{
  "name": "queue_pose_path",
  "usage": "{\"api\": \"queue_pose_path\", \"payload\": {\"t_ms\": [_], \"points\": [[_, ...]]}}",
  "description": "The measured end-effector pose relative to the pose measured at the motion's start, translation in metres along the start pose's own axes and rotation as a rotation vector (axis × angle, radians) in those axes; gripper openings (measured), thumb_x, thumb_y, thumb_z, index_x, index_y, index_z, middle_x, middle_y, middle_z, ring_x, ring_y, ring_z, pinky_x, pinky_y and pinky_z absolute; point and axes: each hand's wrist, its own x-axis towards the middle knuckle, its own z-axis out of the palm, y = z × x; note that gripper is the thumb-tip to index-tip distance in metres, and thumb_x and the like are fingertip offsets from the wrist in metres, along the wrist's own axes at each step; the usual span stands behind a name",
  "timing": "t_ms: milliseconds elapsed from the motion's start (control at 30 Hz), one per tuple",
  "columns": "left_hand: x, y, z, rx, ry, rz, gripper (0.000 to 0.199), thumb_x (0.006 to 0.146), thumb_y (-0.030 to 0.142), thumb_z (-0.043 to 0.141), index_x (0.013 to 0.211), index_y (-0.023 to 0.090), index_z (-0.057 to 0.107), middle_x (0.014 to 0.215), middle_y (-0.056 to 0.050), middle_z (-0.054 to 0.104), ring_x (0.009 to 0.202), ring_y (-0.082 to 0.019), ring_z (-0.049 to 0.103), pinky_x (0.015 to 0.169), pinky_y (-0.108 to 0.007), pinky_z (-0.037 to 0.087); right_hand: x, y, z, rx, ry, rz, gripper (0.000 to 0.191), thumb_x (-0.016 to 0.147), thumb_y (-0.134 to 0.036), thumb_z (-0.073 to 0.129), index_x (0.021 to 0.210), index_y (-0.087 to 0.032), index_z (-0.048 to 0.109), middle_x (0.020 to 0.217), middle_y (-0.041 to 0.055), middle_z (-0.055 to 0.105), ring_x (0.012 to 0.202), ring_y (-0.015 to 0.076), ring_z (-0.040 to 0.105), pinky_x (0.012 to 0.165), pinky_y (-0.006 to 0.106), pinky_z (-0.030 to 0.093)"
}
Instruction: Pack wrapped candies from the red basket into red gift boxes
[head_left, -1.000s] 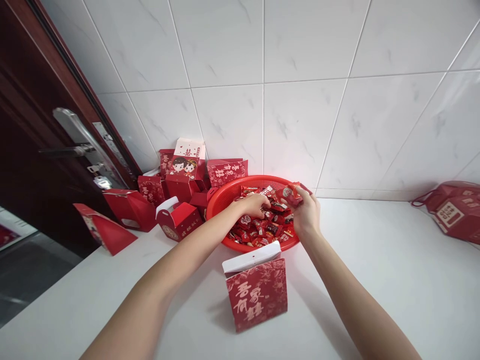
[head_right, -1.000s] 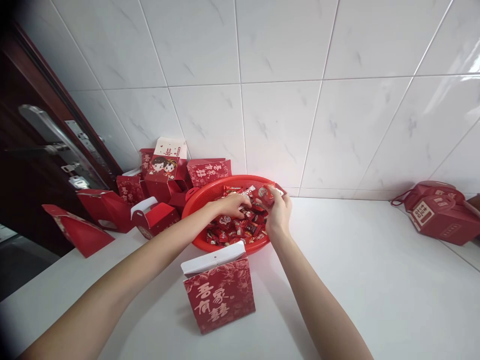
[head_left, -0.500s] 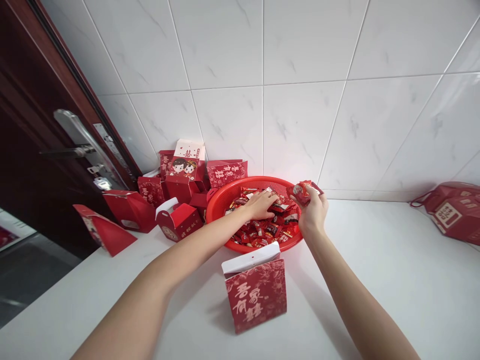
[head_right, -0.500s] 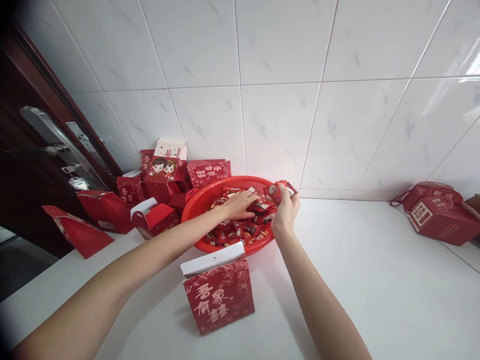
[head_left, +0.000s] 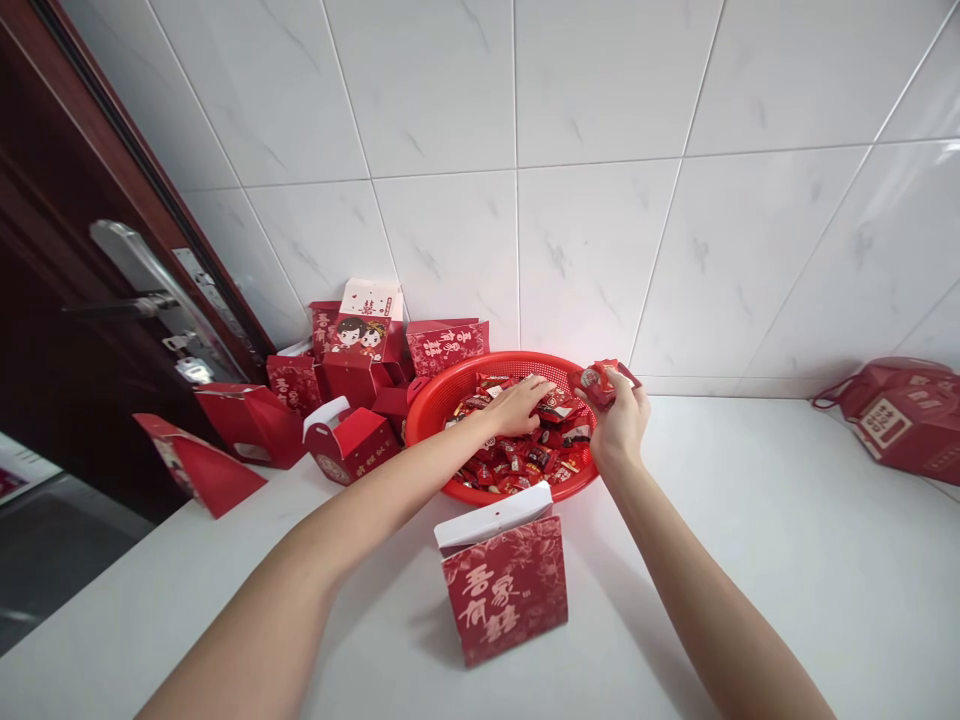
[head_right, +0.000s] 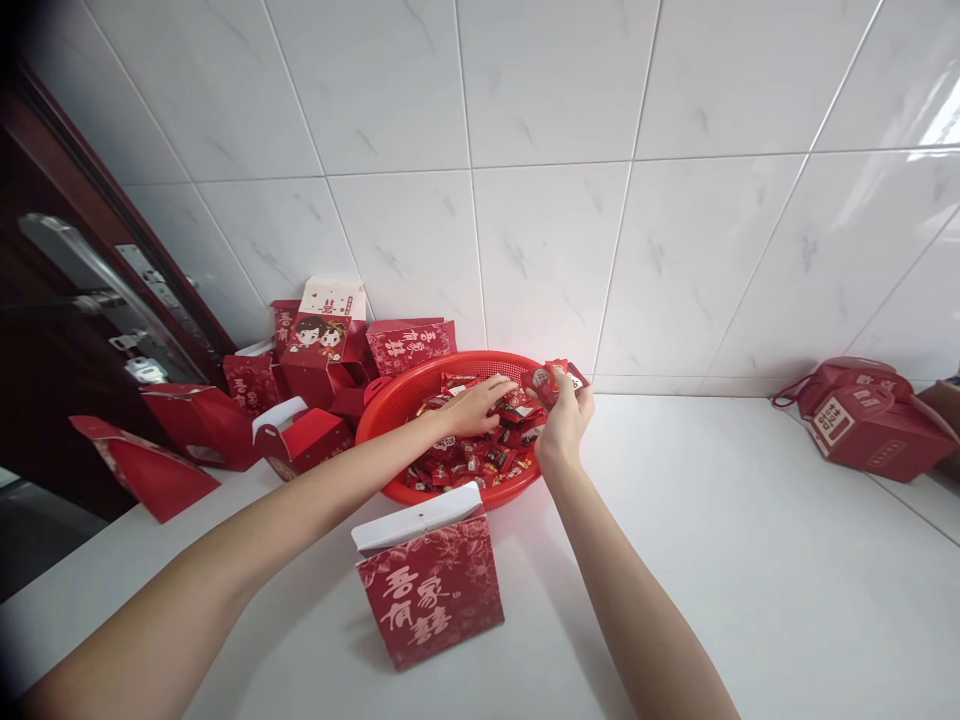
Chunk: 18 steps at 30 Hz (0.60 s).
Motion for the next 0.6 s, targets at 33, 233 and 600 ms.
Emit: {"api": "queue_pose_path", "payload": {"t_ms": [33, 233, 600], "points": [[0.001, -0.001, 0.003, -0.024, -0.019, 0.035, 0.068, 0.074, 0.008, 0.054, 0.141, 0.018, 0.048, 0.148, -0.014, 0.051, 0.137, -0.029, 0.050, 0.113, -0.044, 0.044, 0.000, 0.000, 0.000, -0.001, -0.002, -0.001, 0.021, 0.069, -0.027, 0.072, 0.079, -0.019, 0.055, 0.075, -0.0032, 0.067, 0.068, 0.0136, 0.068, 0.064, 0.028, 0.062], [0.003, -0.004, 0.007, -0.060, -0.078, 0.084, 0.063, 0.073, 0.005, 0.050, 0.135, 0.013, 0.052, 0.148, -0.017, 0.051, 0.137, -0.029, 0.050, 0.115, -0.045, 0.041, 0.000, 0.001, -0.001, -0.016, -0.014, -0.013, 0.026, 0.068, -0.029, 0.074, 0.075, -0.021, 0.050, 0.072, -0.0043, 0.065, 0.066, 0.0135, 0.068, 0.061, 0.026, 0.061], [0.005, -0.002, -0.015, -0.101, 0.258, -0.170, 0.034, 0.088, 0.012, 0.051, 0.119, 0.018, 0.065, 0.132, -0.011, 0.067, 0.126, -0.025, 0.061, 0.110, -0.040, 0.047, -0.001, 0.002, -0.002, -0.019, -0.052, 0.004, 0.024, 0.066, -0.030, 0.075, 0.077, -0.021, 0.054, 0.073, -0.0038, 0.066, 0.070, 0.0154, 0.070, 0.062, 0.027, 0.061]]}}
